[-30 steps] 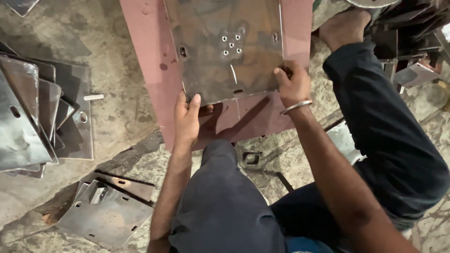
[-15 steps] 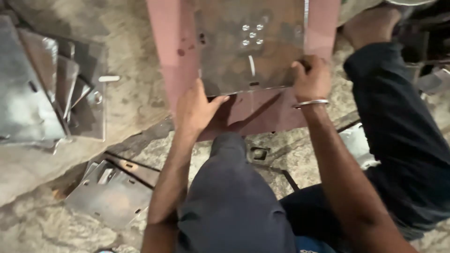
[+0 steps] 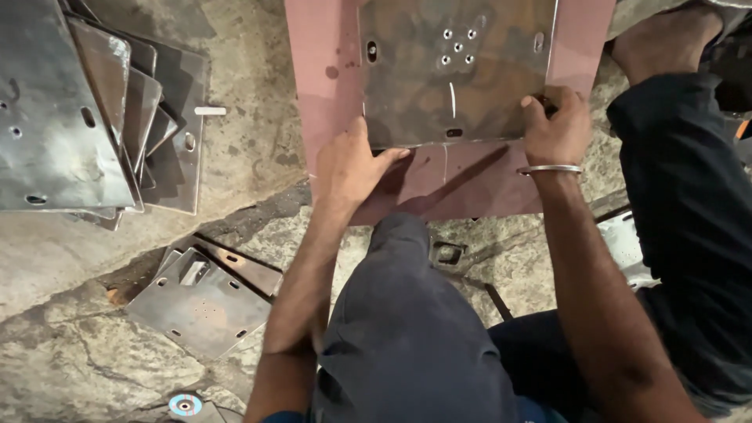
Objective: The person sits on the floor and smooths the edges of rectangular metal plates by rubbing them against a pink abrasive surface. The person handles the plates one by one, turning them over to work on different sides and edges.
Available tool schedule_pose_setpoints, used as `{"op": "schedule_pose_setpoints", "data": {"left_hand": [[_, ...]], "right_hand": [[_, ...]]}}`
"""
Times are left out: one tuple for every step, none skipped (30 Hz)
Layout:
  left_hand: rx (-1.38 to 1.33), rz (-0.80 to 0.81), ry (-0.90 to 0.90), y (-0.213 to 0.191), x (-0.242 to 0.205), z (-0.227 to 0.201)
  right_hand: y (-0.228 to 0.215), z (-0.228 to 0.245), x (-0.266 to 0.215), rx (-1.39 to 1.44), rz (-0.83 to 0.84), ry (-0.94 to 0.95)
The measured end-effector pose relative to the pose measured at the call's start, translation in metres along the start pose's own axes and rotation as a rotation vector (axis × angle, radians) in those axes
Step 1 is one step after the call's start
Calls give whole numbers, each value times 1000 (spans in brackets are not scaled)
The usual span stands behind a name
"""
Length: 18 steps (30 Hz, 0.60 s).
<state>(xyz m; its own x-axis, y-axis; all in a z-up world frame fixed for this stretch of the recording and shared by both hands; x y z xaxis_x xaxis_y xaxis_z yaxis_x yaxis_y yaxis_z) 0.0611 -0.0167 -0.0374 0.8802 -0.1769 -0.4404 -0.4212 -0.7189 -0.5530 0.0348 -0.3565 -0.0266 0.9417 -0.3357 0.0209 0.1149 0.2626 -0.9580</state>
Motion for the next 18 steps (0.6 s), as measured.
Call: {"op": "schedule_pose_setpoints", "data": {"left_hand": [[-1, -1, -4, -2, 0, 0], [18, -4, 2, -4, -1, -2], [38, -9, 13, -7, 0, -5], [38, -12, 12, -10, 1, -7], [100, 2, 15, -12, 1, -10], [163, 16, 18, -14, 2, -13], [163, 21, 15, -14, 3, -11], [239, 16, 57, -14, 3, -14], [316, 7, 104, -15, 5, -17], [315, 7, 106, -14, 6, -15], [345, -17, 152, -14, 6, -17], [375, -41, 197, -14, 5, -19], [377, -38, 200, -13, 6, -18], [378, -53, 215, -14, 7, -19], [377, -66, 229, -13, 8, -20], [377, -63, 231, -14, 9, -21], [383, -56, 226, -14, 8, -22], [388, -49, 222, -14, 7, -23]], "right_hand": [[1, 2, 0, 0, 4, -3], [1, 3, -1, -18, -5, -7], [0, 5, 0, -35, -18, -10], [3, 4, 1, -33, -19, -13], [8, -1, 1, -64, 29, 33], [12, -6, 1, -95, 76, 78], [16, -8, -1, -97, 81, 81], [16, -6, -2, -117, 37, 30], [17, -4, -2, -137, -13, -22], [17, -1, -3, -138, -15, -21], [14, 5, -5, -214, -60, -37], [12, 10, -7, -291, -104, -54], [6, 18, -7, -291, -105, -49], [6, 24, -5, -323, -21, -34], [5, 30, -5, -355, 65, -19], [7, 30, -2, -356, 66, -16], [6, 31, -2, -413, 38, -37], [5, 32, -3, -469, 11, -59]]}}
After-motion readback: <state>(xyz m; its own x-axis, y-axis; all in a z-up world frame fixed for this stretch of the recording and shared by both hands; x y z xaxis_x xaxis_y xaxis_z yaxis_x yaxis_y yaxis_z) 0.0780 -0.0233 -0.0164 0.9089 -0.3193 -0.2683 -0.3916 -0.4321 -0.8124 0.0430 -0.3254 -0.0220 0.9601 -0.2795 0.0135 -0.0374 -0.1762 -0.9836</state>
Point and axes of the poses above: each hand's wrist, its own x-axis towards the middle knuckle, its own y-axis out of the palm, z = x × y, the point moved 7 cm from there along x, towards the middle knuckle, and after that the axes turned 12 degrees about -x, right-handed, at the moved point
